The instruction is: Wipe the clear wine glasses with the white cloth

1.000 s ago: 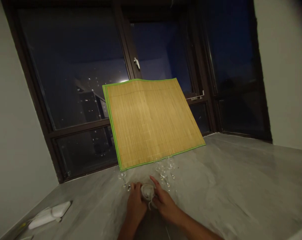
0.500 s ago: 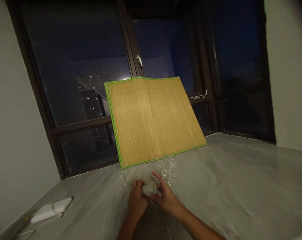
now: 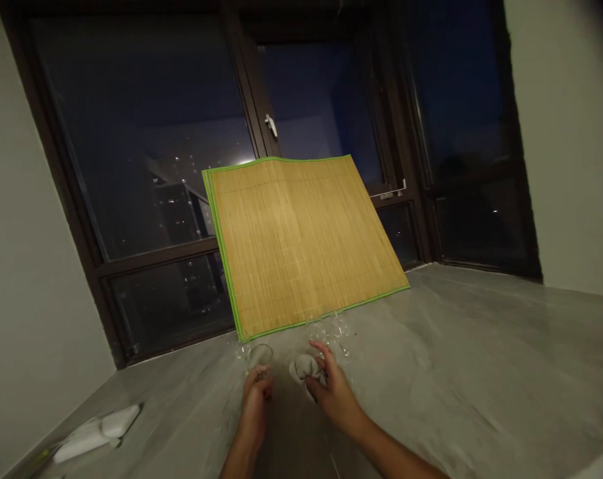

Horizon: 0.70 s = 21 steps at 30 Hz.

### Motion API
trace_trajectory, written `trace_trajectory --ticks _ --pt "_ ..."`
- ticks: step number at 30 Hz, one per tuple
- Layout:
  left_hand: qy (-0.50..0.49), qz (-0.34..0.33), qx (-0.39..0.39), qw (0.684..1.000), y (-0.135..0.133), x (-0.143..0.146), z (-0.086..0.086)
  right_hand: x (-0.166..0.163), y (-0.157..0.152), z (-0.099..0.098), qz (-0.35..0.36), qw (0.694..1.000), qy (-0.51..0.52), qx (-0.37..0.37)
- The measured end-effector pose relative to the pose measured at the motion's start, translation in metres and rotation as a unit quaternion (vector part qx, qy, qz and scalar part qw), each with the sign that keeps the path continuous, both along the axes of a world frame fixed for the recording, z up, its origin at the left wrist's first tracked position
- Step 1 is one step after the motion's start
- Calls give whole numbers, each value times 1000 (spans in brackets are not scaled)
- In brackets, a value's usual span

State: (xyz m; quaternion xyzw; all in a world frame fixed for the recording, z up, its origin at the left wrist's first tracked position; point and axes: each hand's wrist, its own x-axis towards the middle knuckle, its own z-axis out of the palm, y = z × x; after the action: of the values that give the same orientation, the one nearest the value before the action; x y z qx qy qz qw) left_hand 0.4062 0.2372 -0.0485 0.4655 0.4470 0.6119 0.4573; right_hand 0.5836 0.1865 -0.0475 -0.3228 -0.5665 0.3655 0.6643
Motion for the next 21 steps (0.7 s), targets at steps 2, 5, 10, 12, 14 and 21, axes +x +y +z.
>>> trace_trajectory --ticks 2,5,10,12,14,21 --pt "-114 -92 -47 988 -7 5 6 -3 0 -2 24 1000 -8 -1" --pt "-153 -235 -87 956 -22 15 14 -9 1 -8 82 997 -2 -12" --pt "-152 -292 -106 938 -39 28 13 -12 6 -16 131 990 25 -38" --pt "-158 -300 -111 934 -42 31 10 -12 6 -17 132 990 34 -44" --pt "-162 -315 -118 928 -43 33 7 -11 6 -16 127 989 44 -56" --pt "-174 -332 -126 918 -40 32 1 -10 10 -16 143 980 95 -101"
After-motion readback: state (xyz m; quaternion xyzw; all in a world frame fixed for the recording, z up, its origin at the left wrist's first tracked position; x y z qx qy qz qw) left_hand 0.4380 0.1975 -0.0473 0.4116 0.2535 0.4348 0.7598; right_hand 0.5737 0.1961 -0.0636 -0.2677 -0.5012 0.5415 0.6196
